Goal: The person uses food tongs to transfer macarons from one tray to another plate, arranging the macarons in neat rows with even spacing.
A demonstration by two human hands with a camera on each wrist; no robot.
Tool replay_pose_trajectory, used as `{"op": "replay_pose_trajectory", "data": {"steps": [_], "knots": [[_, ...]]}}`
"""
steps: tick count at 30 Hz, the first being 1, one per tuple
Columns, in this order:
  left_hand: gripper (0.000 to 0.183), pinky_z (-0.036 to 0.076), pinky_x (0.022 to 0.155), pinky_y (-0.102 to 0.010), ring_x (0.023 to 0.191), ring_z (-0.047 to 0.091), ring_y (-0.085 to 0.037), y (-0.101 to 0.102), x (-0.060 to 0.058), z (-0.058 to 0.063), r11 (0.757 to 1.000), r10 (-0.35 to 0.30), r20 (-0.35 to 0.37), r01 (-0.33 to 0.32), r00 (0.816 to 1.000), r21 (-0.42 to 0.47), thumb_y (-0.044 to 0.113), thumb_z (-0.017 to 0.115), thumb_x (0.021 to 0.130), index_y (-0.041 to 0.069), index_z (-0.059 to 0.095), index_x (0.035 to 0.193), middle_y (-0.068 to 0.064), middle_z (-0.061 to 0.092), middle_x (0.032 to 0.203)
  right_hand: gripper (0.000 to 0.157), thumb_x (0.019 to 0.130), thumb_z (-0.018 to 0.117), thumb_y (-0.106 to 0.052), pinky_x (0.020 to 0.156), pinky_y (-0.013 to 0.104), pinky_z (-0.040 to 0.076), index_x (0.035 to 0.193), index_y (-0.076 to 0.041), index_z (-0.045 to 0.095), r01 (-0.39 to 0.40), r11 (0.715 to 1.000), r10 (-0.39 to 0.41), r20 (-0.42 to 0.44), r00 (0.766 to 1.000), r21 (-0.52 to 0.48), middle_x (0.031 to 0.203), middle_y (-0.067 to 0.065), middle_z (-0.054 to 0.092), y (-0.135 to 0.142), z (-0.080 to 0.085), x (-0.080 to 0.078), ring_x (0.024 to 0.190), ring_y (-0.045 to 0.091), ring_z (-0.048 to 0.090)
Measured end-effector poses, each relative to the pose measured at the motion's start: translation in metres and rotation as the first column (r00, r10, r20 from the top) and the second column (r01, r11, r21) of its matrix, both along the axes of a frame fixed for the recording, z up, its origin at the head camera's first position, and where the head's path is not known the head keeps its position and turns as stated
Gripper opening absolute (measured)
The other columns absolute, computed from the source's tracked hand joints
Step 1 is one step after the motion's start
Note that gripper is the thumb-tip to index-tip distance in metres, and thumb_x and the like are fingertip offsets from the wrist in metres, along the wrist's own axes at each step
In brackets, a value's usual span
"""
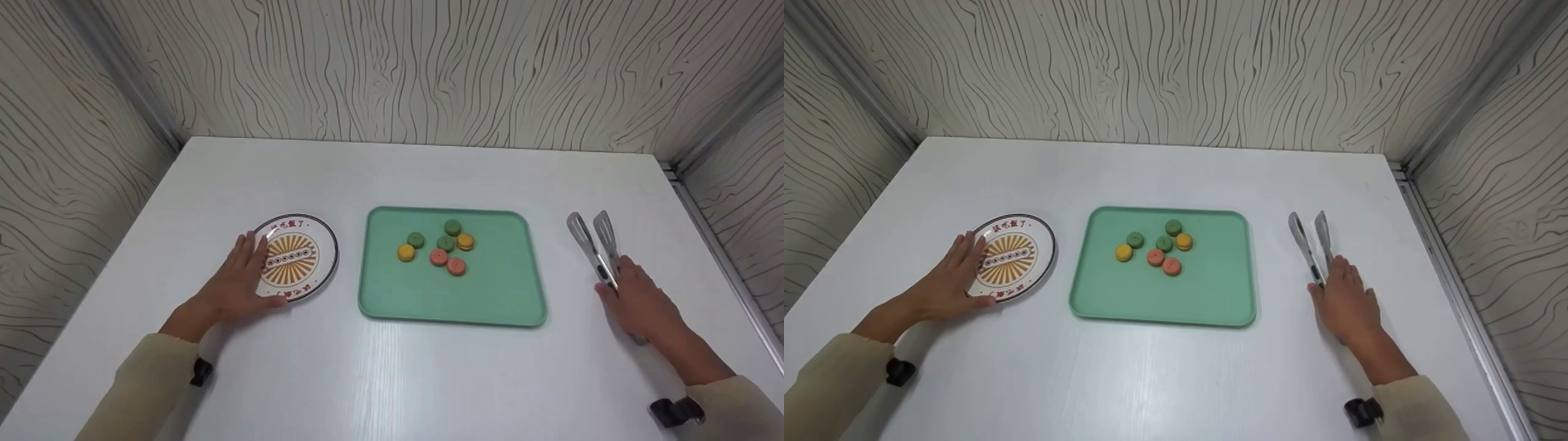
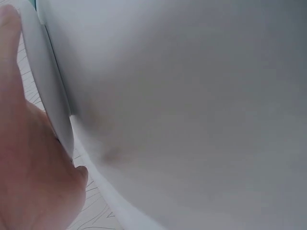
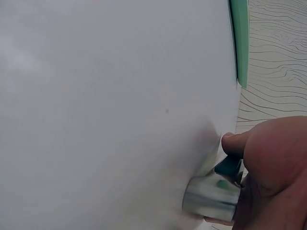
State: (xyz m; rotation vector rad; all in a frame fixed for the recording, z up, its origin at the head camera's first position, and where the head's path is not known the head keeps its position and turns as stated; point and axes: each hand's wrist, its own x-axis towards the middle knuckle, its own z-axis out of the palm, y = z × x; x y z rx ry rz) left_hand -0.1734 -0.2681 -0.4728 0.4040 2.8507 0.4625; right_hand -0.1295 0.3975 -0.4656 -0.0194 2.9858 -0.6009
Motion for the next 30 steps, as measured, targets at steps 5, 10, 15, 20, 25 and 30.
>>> {"op": "replay_pose_trajectory", "data": {"steps": [5,10,15,20,25,30], "knots": [[0.129,0.016,0.119,-0.063,0.153,-0.008,-0.048,-0.0009,-0.0032,-0.0019,1.000,-0.020,-0.003,0.020,1.000,-0.011,0.077,0.063,0.082,-0.004,0.001,0.161,-0.030,-0.008,0.166,0.063,0.105,0.054,-0.017,0.068,0.058,0.049,0.141,0.025,0.024,0.007,1.000,-0.007,0.017,1.000,-0.003,0.112,0.041,0.050,0.0015,0.0020,-0.0014,0.094,0.048,0.056],[0.129,0.016,0.120,-0.063,0.152,-0.008,-0.049,-0.0004,-0.0031,-0.0011,1.000,-0.021,0.003,0.021,1.000,-0.003,0.075,0.065,0.082,-0.006,0.001,0.160,-0.031,-0.008,0.165,0.062,0.105,0.053,-0.016,0.069,0.056,0.049,0.140,0.026,0.024,0.011,1.000,-0.011,0.042,0.999,0.005,0.115,0.041,0.050,0.0023,0.0032,-0.0019,0.095,0.046,0.055],[0.129,0.016,0.120,-0.063,0.152,-0.007,-0.050,-0.0002,-0.0006,0.0006,1.000,-0.023,-0.023,0.023,0.999,0.010,0.072,0.068,0.082,-0.008,0.004,0.159,-0.034,-0.006,0.165,0.059,0.105,0.053,-0.015,0.068,0.056,0.049,0.139,0.025,0.027,0.013,1.000,-0.013,0.033,0.999,0.006,0.115,0.041,0.052,0.0006,0.0057,-0.0011,0.095,0.046,0.056],[0.129,0.018,0.119,-0.063,0.152,-0.006,-0.050,0.0005,-0.0005,0.0008,1.000,-0.023,-0.017,0.023,1.000,0.009,0.072,0.068,0.081,-0.009,0.004,0.159,-0.033,-0.006,0.165,0.052,0.105,0.053,-0.013,0.071,0.061,0.050,0.136,0.024,0.033,0.009,1.000,-0.009,0.001,1.000,0.011,0.119,0.045,0.053,0.0025,0.0029,0.0005,0.100,0.053,0.059],[0.129,0.016,0.120,-0.063,0.152,-0.008,-0.050,0.0009,-0.0007,0.0011,1.000,-0.021,-0.006,0.021,1.000,0.014,0.073,0.067,0.082,-0.009,0.003,0.159,-0.033,-0.007,0.165,0.050,0.105,0.052,-0.013,0.068,0.057,0.051,0.138,0.022,0.034,0.004,1.000,-0.003,-0.012,1.000,0.011,0.119,0.044,0.056,0.0066,-0.0007,0.0017,0.098,0.051,0.062],[0.129,0.016,0.120,-0.063,0.152,-0.007,-0.050,0.0010,-0.0008,0.0020,1.000,-0.018,-0.004,0.019,1.000,0.010,0.073,0.066,0.082,-0.009,0.004,0.159,-0.033,-0.007,0.165,0.051,0.107,0.051,-0.017,0.061,0.049,0.049,0.139,0.018,0.034,0.031,1.000,-0.031,-0.014,0.999,-0.005,0.118,0.043,0.058,0.0092,-0.0001,0.0027,0.088,0.044,0.063]]}}
